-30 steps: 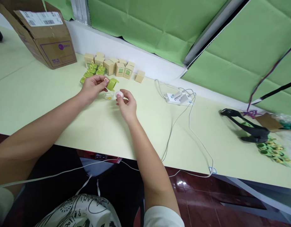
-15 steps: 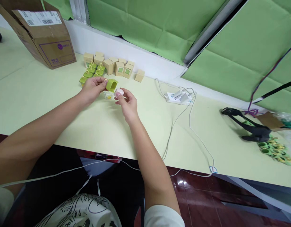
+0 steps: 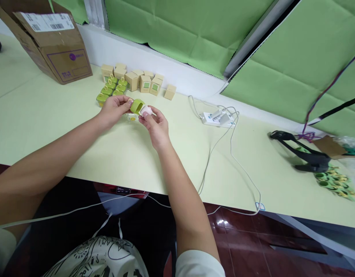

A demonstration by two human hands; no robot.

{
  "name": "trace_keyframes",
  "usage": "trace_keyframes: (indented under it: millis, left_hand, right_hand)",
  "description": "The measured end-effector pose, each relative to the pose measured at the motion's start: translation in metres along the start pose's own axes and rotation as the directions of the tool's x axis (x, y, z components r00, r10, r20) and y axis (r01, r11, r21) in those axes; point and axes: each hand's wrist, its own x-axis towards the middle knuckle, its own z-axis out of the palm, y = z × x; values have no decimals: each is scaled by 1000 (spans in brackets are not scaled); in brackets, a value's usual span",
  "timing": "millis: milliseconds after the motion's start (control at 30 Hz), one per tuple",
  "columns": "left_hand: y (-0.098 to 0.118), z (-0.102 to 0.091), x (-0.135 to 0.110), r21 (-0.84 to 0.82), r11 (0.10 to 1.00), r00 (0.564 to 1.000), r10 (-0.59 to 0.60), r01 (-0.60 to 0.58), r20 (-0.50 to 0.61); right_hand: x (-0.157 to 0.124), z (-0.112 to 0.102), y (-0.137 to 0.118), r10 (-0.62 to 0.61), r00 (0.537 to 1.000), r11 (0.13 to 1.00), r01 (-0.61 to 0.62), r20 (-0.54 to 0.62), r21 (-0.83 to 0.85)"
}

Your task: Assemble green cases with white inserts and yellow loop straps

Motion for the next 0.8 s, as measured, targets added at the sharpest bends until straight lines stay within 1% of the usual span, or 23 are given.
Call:
trace_keyframes:
  millis: [100,233,367,467,633,800]
  left_hand:
    - [0,1,-1,9,1000,1000,-13,13,0]
    - [1,3,-1,17,999,999,-36,36,-1]
    - [2,4,-2,-1,999,999,-49,49,-7]
    - [3,5,-3,-25,998,998,-58,57,-10]
    - [1,5,-2,-31,997,998,-65,65,-14]
    - [0,6,-3,-23,998,998,-58,58,-10]
  right_hand:
    - [-1,1,0,14,1000,1000,-14,-9,-19]
    - [-3,2,1,-2,1000,999,0,-31,-53]
    - [-2,2,1,4,999,995,-9,-55,-98]
    - [-1,1,1,10,998,996,-15,-56,-91]
    - [-1,1,3,-2,1000,998,1,-27,-55]
    - [-1,1,4,-19,1000,998,17,-19,-61]
